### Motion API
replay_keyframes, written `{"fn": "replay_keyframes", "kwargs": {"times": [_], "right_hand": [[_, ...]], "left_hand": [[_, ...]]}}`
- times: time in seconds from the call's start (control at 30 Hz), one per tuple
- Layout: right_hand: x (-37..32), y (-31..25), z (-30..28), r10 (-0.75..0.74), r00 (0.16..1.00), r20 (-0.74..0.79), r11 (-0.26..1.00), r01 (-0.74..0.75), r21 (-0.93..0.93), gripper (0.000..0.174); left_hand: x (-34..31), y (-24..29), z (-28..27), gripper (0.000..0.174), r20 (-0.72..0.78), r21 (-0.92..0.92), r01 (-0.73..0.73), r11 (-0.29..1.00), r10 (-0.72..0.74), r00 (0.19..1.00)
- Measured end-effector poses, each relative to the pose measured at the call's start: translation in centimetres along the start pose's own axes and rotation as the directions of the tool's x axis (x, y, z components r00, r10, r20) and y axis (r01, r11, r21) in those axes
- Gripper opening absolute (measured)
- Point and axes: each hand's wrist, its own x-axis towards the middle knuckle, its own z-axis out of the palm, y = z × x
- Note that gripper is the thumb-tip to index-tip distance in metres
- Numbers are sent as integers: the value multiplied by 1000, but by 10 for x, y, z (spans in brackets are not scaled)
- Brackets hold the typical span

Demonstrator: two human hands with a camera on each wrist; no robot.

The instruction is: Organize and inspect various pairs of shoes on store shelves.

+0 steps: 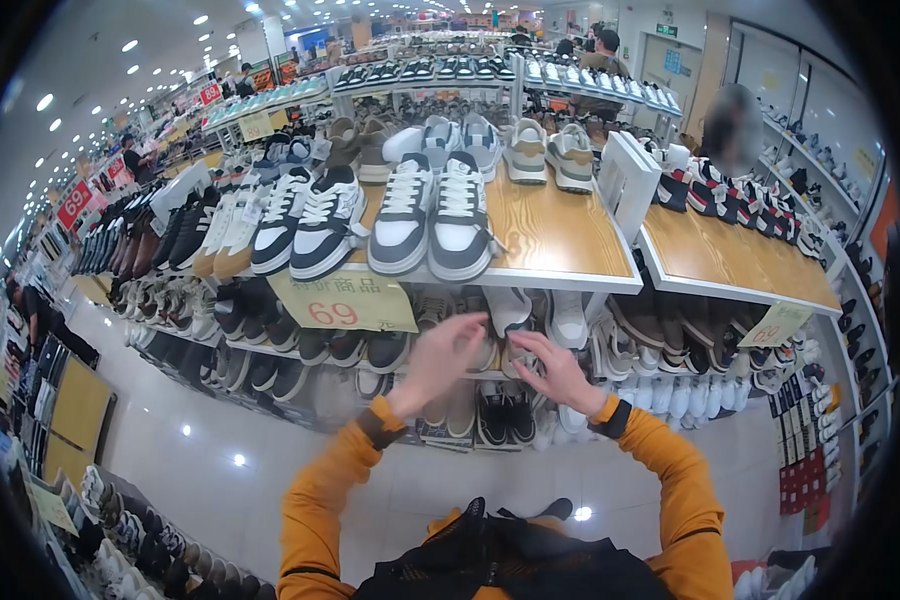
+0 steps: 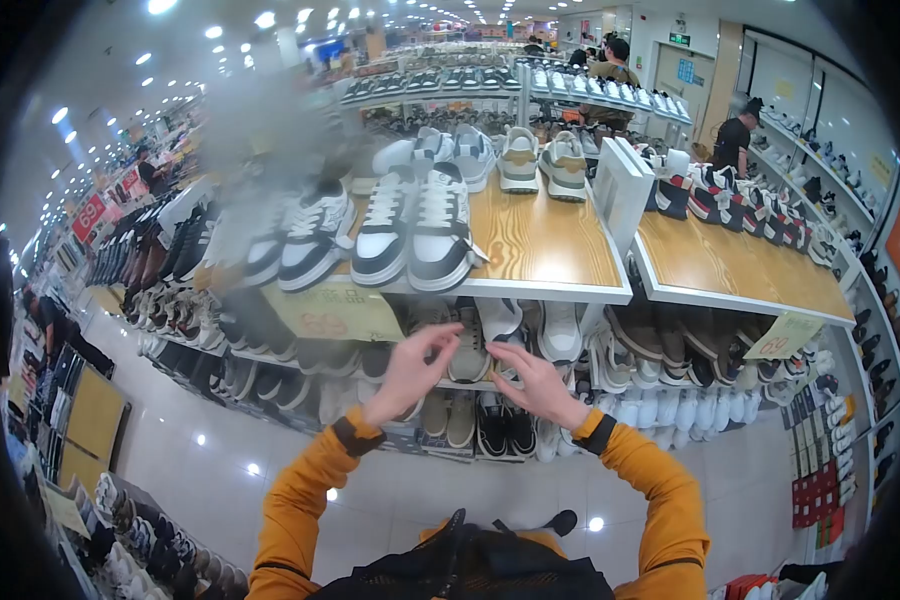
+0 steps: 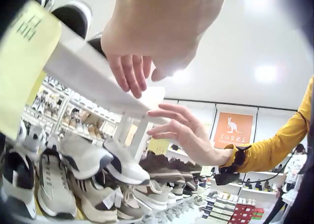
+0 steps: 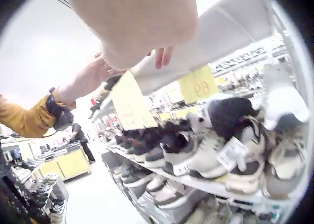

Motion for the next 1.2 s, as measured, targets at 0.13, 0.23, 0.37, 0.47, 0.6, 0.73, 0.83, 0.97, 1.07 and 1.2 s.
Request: {"fn": "replay_keyframes", "kwargs": {"times": [0.13,0.23,0.37,0.47,0.6,0.73,0.83,0.97,1.07,1.2], "right_hand": [[66,-47,-11,-257,934,-248,962,272,28,44],[125,-75,-21,-215,886,-412,974,223,-28,51],[188,-60,7,-25,923,-383,999,11,-38,67],[213,-24,35,124,931,-342,974,-181,-139,92],[212,-23,31,117,944,-308,977,-165,-133,96],[214,-21,25,169,957,-235,977,-195,-88,103],[221,-9,21,172,968,-183,982,-182,-40,110],[222,-8,20,200,968,-151,979,-205,-20,118],[221,-9,13,212,971,-114,977,-213,3,117],[215,12,10,126,988,-85,986,-116,120,113]], "left_hand": [[14,32,-53,25,-328,302,-294,907,389,861],[39,43,-81,43,-422,452,-332,828,527,738],[80,31,-91,62,-466,514,-141,846,414,782],[94,6,-92,70,-464,504,-38,863,307,831],[97,-24,-89,75,-373,677,5,736,337,865],[105,-28,-89,79,-413,692,45,721,344,843],[109,-26,-91,86,-541,579,187,794,203,816],[112,-22,-99,86,-521,520,224,824,99,848],[109,-18,-94,84,-520,523,225,822,99,848],[91,-10,-79,86,-587,582,316,750,118,801]]}}
